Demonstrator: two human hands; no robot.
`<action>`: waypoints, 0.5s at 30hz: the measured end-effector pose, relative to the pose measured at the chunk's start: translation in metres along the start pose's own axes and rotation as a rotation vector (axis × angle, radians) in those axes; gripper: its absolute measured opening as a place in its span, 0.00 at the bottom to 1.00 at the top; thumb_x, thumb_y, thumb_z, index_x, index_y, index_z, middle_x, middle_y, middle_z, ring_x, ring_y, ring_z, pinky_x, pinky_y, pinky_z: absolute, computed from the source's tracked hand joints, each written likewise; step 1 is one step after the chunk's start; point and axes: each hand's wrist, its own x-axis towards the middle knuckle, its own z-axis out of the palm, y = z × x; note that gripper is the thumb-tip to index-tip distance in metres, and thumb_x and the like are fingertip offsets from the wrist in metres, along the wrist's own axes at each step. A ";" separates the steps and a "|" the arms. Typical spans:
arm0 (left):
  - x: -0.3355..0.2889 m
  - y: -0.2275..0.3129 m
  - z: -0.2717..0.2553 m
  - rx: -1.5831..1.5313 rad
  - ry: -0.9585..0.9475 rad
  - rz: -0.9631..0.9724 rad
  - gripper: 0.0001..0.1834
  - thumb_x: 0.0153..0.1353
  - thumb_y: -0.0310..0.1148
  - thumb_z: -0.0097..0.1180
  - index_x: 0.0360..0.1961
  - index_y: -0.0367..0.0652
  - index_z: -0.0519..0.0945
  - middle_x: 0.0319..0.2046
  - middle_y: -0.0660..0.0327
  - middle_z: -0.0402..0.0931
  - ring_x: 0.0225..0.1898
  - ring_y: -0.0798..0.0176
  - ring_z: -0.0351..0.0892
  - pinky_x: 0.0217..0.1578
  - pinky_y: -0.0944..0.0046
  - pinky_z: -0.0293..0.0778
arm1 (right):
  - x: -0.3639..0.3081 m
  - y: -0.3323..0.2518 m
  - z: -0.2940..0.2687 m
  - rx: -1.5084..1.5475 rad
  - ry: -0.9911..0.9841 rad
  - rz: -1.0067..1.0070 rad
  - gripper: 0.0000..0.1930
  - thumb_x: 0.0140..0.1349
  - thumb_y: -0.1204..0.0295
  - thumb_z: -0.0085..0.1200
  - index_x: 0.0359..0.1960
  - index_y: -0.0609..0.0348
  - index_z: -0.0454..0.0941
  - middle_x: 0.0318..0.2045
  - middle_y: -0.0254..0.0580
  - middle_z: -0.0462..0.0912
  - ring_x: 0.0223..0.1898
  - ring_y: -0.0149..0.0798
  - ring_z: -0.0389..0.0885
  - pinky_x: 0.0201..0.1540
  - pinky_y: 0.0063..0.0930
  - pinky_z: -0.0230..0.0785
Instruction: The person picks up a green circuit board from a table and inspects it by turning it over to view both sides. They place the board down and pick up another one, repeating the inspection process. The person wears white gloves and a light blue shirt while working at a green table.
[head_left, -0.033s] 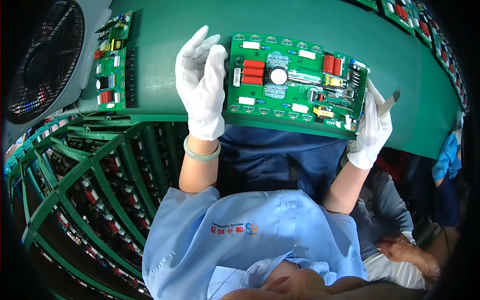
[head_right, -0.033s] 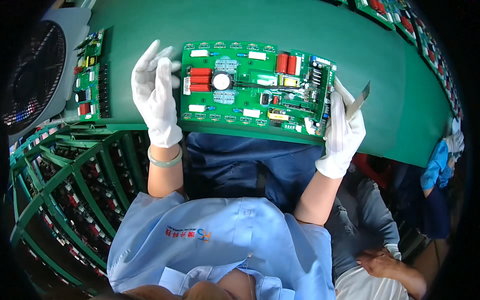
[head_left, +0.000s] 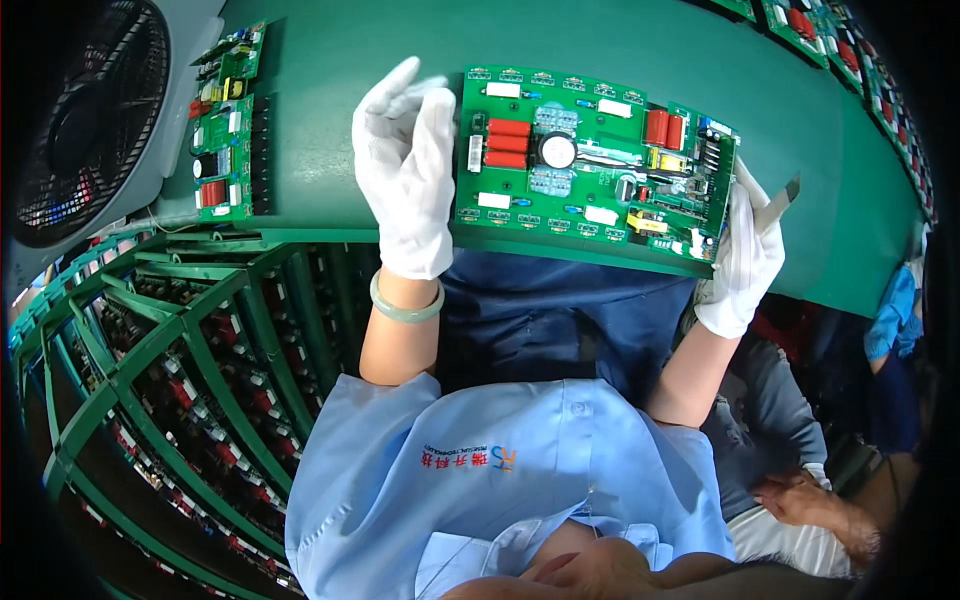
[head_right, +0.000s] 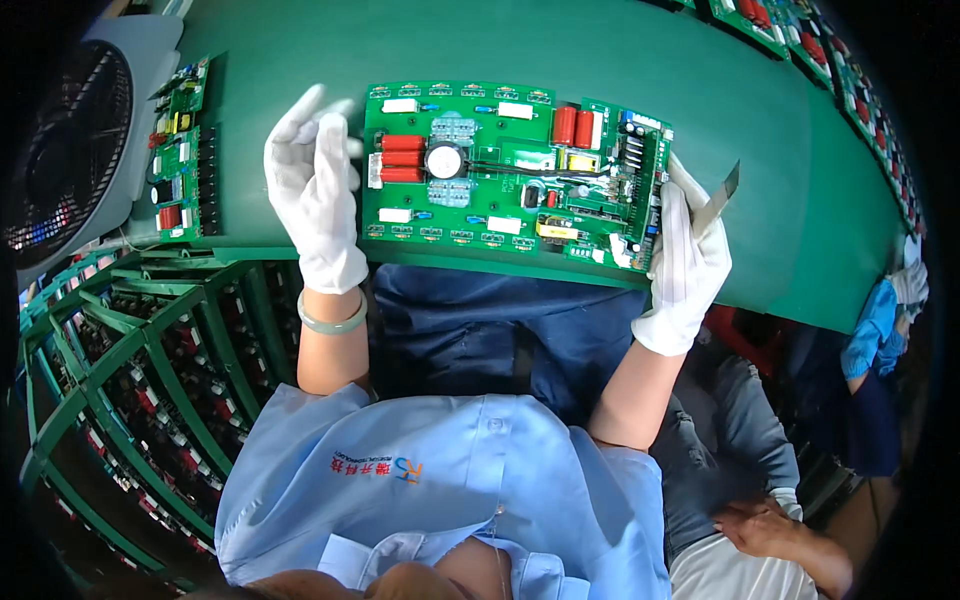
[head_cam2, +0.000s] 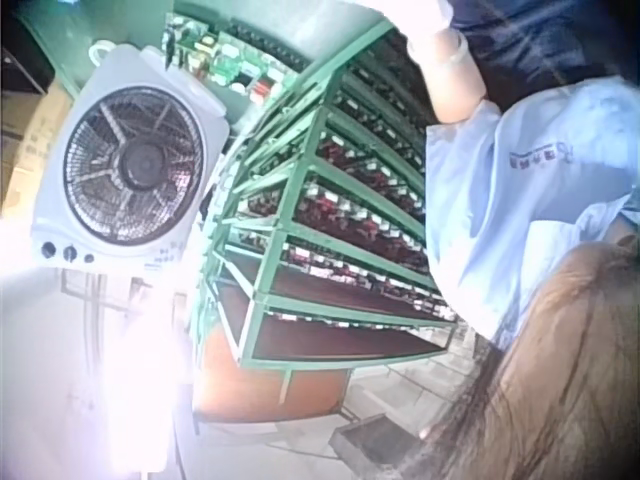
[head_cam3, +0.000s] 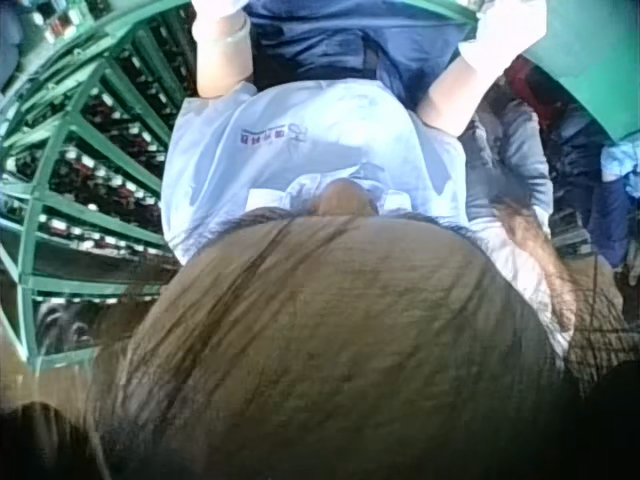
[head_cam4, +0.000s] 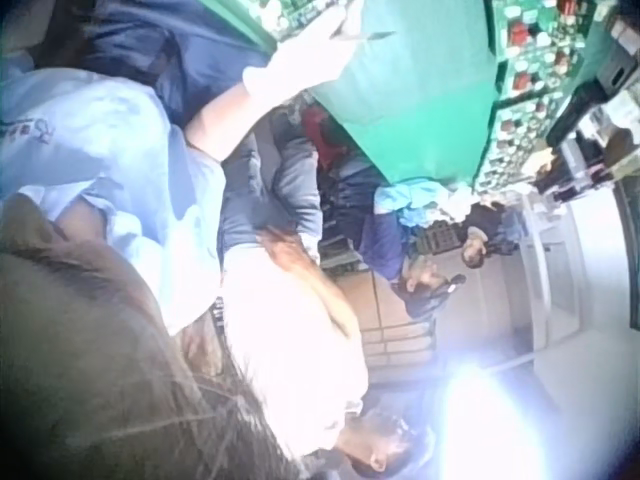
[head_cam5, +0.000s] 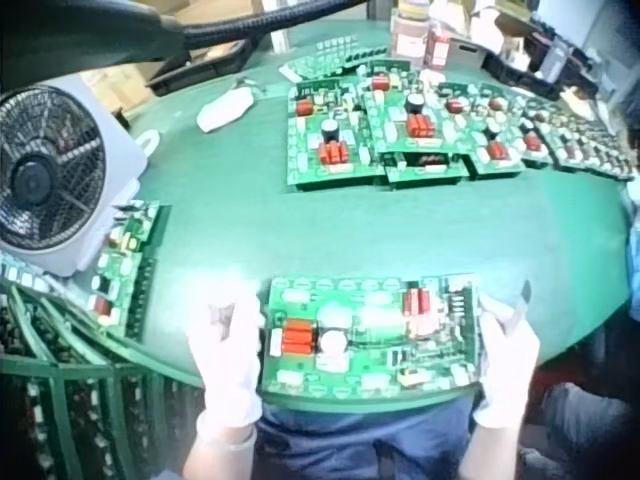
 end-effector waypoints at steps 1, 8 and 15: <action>-0.001 0.000 0.001 0.030 -0.011 -0.011 0.14 0.67 0.30 0.57 0.49 0.31 0.76 0.36 0.59 0.81 0.33 0.74 0.76 0.36 0.75 0.72 | 0.000 0.000 0.001 0.030 0.003 0.000 0.14 0.69 0.78 0.52 0.53 0.71 0.78 0.39 0.34 0.82 0.30 0.17 0.71 0.32 0.10 0.61; 0.013 -0.002 -0.007 0.407 -0.122 -0.116 0.21 0.65 0.43 0.61 0.37 0.30 0.79 0.23 0.62 0.77 0.24 0.75 0.69 0.28 0.72 0.70 | 0.000 0.002 -0.002 0.057 -0.055 -0.001 0.15 0.69 0.77 0.51 0.55 0.71 0.77 0.44 0.37 0.82 0.39 0.21 0.75 0.43 0.12 0.66; 0.006 0.013 0.012 0.197 -0.316 -0.424 0.18 0.64 0.43 0.61 0.40 0.35 0.79 0.30 0.64 0.80 0.30 0.75 0.76 0.32 0.75 0.72 | -0.002 0.000 -0.002 -0.002 -0.040 0.011 0.16 0.70 0.75 0.51 0.55 0.72 0.77 0.43 0.36 0.82 0.38 0.20 0.75 0.43 0.13 0.66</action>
